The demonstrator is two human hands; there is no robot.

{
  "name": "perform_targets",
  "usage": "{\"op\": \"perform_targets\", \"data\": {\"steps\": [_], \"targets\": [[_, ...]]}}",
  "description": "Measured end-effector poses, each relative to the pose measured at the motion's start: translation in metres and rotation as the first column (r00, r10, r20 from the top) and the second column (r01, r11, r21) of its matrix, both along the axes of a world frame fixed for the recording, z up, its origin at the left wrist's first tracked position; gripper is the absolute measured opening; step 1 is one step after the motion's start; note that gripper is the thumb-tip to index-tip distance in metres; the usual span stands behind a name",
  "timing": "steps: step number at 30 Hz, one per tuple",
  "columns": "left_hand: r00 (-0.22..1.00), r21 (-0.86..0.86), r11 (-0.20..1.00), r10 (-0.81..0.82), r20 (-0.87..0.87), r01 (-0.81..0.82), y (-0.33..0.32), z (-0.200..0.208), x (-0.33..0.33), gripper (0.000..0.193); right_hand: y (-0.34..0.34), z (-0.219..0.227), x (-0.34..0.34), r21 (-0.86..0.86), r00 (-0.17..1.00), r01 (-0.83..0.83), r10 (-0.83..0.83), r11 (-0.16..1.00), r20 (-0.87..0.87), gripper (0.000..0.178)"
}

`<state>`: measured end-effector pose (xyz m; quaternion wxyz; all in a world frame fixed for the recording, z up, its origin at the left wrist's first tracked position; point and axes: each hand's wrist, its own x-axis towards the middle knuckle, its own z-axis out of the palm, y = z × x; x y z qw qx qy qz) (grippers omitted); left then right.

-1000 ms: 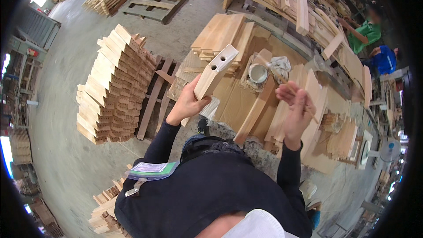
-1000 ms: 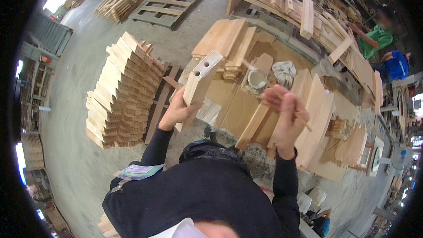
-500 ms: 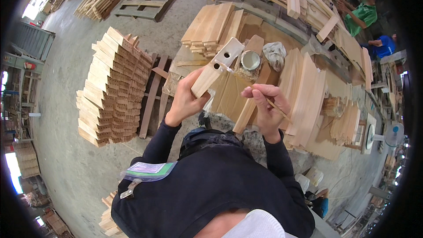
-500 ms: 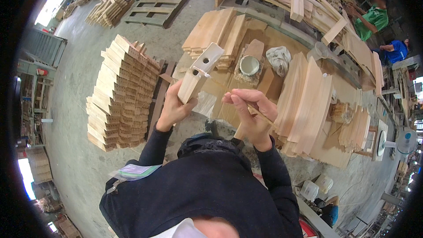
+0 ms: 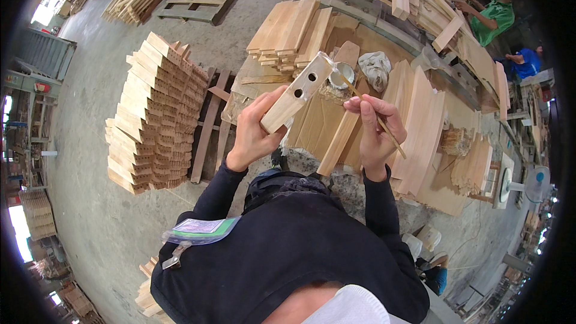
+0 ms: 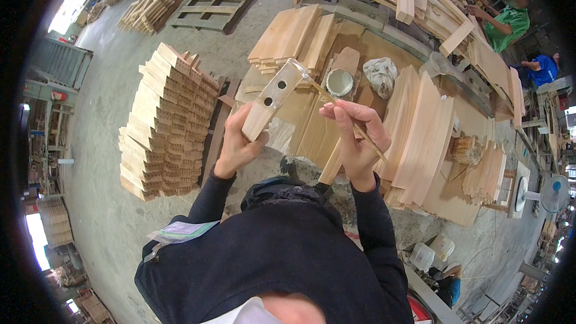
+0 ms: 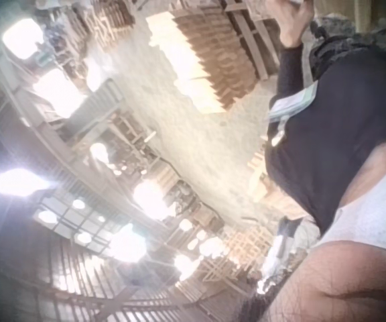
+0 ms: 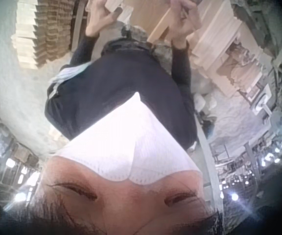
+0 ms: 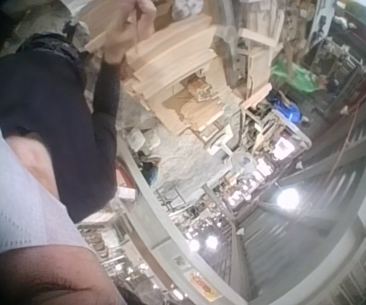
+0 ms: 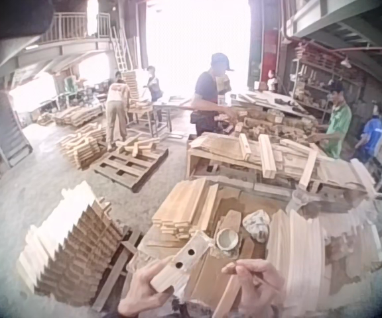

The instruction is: The person applies glue to the holes of small wooden pieces using a brush. They repeatedly dip the brush into a container of glue and apply it to each piece before placing them on a table.

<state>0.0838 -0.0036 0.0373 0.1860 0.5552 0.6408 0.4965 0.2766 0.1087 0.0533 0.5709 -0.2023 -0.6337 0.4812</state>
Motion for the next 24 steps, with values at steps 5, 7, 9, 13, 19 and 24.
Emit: {"op": "perform_targets", "data": {"steps": [5,7,9,13,19,24], "targets": [[0.998,-0.019,1.000,0.007,0.070,-0.005,0.002,-0.017,0.003,0.060,0.008,-0.006,-0.001,0.054,0.996,0.076,-0.079,0.996,0.041,0.008],[0.997,-0.011,1.000,0.021,0.070,-0.020,0.001,-0.016,0.005,0.061,0.017,-0.011,-0.003,-0.058,0.992,0.122,-0.123,0.991,-0.010,0.008],[0.998,-0.023,0.999,0.037,0.047,-0.036,0.001,-0.011,0.005,0.061,0.017,-0.010,-0.001,-0.078,0.992,0.119,-0.122,0.990,-0.038,0.007],[0.998,-0.062,0.996,0.065,0.006,-0.064,0.000,-0.007,0.001,0.062,-0.011,0.003,0.004,0.058,0.998,-0.051,0.053,0.997,-0.031,0.008],[0.998,-0.020,0.998,0.057,-0.002,-0.057,-0.002,-0.002,0.001,0.062,-0.019,-0.007,0.000,0.105,0.986,-0.163,0.157,0.981,0.063,0.010],[0.998,0.012,0.998,0.058,-0.003,-0.058,-0.005,0.003,0.003,0.057,-0.012,-0.006,-0.001,0.150,0.988,-0.155,0.148,0.977,0.051,0.011]]}}
